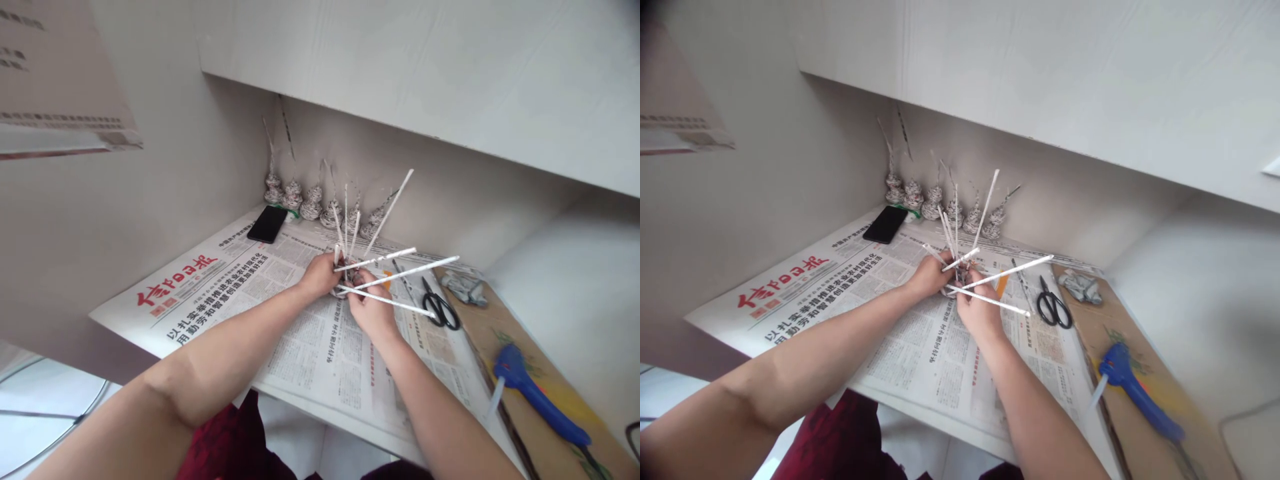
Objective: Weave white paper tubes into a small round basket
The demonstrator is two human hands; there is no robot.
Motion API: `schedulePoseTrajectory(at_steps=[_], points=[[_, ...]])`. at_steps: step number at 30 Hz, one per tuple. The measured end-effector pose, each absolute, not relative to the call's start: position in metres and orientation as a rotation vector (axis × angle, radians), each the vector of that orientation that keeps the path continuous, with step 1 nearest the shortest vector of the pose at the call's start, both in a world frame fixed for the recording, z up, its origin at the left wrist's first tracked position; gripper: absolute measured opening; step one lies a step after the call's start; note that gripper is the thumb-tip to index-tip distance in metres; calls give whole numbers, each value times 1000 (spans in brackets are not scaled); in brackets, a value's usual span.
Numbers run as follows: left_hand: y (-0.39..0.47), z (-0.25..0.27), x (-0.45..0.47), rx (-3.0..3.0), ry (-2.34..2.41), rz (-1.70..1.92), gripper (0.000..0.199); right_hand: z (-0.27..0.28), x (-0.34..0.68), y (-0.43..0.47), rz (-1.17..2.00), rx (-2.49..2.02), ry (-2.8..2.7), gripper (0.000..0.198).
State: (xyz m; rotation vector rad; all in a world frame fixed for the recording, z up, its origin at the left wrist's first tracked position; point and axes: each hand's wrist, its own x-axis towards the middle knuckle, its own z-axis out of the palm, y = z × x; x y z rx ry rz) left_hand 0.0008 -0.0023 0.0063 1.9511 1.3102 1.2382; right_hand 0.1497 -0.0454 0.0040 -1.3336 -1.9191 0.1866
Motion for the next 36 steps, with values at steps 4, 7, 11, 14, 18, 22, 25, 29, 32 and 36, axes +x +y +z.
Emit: schedulePoseTrajectory(at_steps=[4,7,11,14,18,22,25,29,32,36], points=[[1,3,0,2001,1313,1202,17,5,151,-46,119,-1357,-1938,28],[3,1,0,1992,1347,1193,15,4,151,-46,103,-1351,-1943,27],[2,2,1,1960,1362,1205,17,5,150,-47,133,-1369,-1932,27],[-2,6,2,1984,1358,1207,17,6,148,-47,169,-1414,-1912,26],[-5,10,1,2011,1405,1145,16,4,147,-46,166,-1425,-1907,18],[-3,15,-7,1950,1292,967,20,0,147,-43,139,-1428,-1873,19],[-1,23,-16,1755,1113,810,30,0,148,-43,136,-1483,-1878,16],[-5,38,-29,1509,824,657,36,1,149,-42,185,-1502,-1859,16],[-6,42,-35,1424,696,574,38,1,151,-40,259,-1524,-1793,14],[-2,36,-38,1325,659,576,38,1,152,-37,309,-1521,-1745,14]])
